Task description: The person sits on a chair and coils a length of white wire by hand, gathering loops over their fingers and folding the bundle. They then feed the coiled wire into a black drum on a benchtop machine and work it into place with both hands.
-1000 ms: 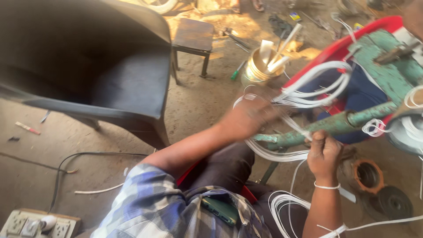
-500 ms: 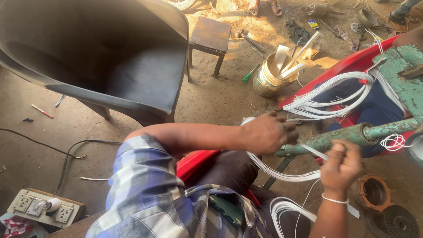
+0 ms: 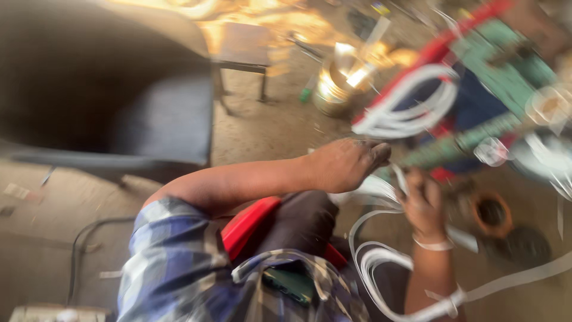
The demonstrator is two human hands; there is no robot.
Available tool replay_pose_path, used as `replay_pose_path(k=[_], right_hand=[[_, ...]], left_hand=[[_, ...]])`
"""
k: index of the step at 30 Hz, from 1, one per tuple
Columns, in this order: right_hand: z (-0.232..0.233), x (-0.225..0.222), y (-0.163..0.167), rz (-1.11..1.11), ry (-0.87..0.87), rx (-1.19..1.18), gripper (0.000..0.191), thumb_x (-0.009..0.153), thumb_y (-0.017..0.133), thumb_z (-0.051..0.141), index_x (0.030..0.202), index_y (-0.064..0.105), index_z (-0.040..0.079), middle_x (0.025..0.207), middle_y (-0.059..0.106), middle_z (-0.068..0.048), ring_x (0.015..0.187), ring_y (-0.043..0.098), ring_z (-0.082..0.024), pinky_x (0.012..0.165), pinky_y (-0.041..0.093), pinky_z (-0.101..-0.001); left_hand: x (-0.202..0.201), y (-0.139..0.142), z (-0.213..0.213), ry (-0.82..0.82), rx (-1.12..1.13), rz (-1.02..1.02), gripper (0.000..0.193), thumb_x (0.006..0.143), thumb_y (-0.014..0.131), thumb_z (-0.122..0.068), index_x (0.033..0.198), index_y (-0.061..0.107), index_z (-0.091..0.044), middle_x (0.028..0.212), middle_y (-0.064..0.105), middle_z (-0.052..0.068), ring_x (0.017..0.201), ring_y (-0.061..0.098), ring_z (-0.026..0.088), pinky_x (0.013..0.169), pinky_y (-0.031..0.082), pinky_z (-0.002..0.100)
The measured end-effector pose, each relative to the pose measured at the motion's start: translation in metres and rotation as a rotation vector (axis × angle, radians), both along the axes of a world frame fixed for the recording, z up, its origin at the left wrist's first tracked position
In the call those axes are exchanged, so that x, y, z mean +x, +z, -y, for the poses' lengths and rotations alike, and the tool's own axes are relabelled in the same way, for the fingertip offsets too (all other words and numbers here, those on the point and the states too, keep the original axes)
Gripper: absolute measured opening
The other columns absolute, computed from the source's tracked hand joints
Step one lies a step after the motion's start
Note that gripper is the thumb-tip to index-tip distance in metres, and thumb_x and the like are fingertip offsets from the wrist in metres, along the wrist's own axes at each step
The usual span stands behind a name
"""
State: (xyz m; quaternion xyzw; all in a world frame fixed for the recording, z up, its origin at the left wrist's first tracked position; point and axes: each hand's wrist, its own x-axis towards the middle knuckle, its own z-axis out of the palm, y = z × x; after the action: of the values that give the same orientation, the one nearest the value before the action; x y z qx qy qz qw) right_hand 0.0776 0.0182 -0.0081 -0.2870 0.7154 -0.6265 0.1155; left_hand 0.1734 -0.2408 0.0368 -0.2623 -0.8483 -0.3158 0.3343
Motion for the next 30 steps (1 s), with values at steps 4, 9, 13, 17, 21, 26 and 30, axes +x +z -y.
replay_pose_path(k=[4, 9, 13, 17, 21, 26, 30], right_hand=[[0.007, 0.006, 0.022, -0.268, -0.126, 0.065, 0.040, 0.112, 0.056, 0.034, 0.081, 0.050, 0.010, 0.075, 0.042, 0.009, 0.070, 0.037, -0.003, 0.060, 0.031, -0.0249], [0.000, -0.005, 0.031, -0.050, -0.110, -0.187, 0.039, 0.105, 0.066, 0.035, 0.079, 0.052, 0.009, 0.072, 0.042, 0.008, 0.064, 0.035, -0.003, 0.057, 0.026, -0.0237], [-0.008, -0.015, 0.023, -0.052, -0.144, -0.226, 0.041, 0.105, 0.067, 0.040, 0.080, 0.056, 0.009, 0.072, 0.046, 0.007, 0.064, 0.036, -0.003, 0.057, 0.026, -0.0233], [-0.013, -0.023, 0.014, 0.100, -0.173, -0.314, 0.039, 0.101, 0.069, 0.040, 0.080, 0.060, 0.008, 0.066, 0.042, 0.007, 0.055, 0.031, -0.003, 0.050, 0.021, -0.0229], [-0.015, -0.036, 0.005, 0.102, -0.179, -0.388, 0.042, 0.106, 0.069, 0.039, 0.079, 0.055, 0.010, 0.065, 0.041, 0.008, 0.055, 0.034, -0.005, 0.050, 0.024, -0.0242], [-0.017, -0.055, 0.013, -0.166, -0.295, -0.261, 0.042, 0.106, 0.068, 0.036, 0.133, 0.054, 0.007, 0.115, 0.057, 0.000, 0.093, 0.052, -0.007, 0.078, 0.046, -0.0237], [-0.016, -0.047, 0.029, -0.288, -0.437, -0.011, 0.055, 0.104, 0.066, 0.036, 0.150, 0.052, 0.009, 0.141, 0.061, -0.006, 0.110, 0.058, -0.012, 0.090, 0.051, -0.0266]], left_hand=[[-0.020, 0.012, -0.022, -0.055, -0.082, 0.066, 0.028, 0.095, 0.058, -0.015, 0.113, 0.059, 0.007, 0.093, 0.066, 0.026, 0.079, 0.066, 0.044, 0.066, 0.050, 0.053], [-0.028, 0.023, -0.040, -0.056, 0.029, 0.029, 0.020, 0.098, 0.052, -0.008, 0.115, 0.058, 0.000, 0.103, 0.067, 0.021, 0.087, 0.068, 0.042, 0.072, 0.054, 0.050], [-0.035, 0.026, -0.049, -0.033, 0.080, 0.123, 0.015, 0.099, 0.057, -0.009, 0.113, 0.059, -0.002, 0.100, 0.068, 0.020, 0.085, 0.068, 0.042, 0.070, 0.053, 0.051], [-0.045, 0.027, -0.052, -0.048, 0.115, 0.115, 0.016, 0.099, 0.061, -0.007, 0.113, 0.058, -0.001, 0.099, 0.067, 0.021, 0.086, 0.066, 0.044, 0.071, 0.051, 0.052], [-0.067, 0.026, -0.058, -0.085, 0.174, 0.111, 0.011, 0.099, 0.061, -0.005, 0.110, 0.060, -0.003, 0.100, 0.066, 0.022, 0.092, 0.066, 0.044, 0.077, 0.051, 0.053], [-0.122, 0.040, -0.059, -0.060, 0.269, 0.014, 0.026, 0.095, 0.054, 0.003, 0.118, 0.063, -0.003, 0.103, 0.067, 0.021, 0.097, 0.067, 0.042, 0.082, 0.053, 0.049], [-0.174, 0.068, -0.057, 0.042, 0.346, -0.125, 0.019, 0.095, 0.057, 0.002, 0.109, 0.069, -0.003, 0.098, 0.069, 0.016, 0.095, 0.065, 0.040, 0.081, 0.051, 0.048]])
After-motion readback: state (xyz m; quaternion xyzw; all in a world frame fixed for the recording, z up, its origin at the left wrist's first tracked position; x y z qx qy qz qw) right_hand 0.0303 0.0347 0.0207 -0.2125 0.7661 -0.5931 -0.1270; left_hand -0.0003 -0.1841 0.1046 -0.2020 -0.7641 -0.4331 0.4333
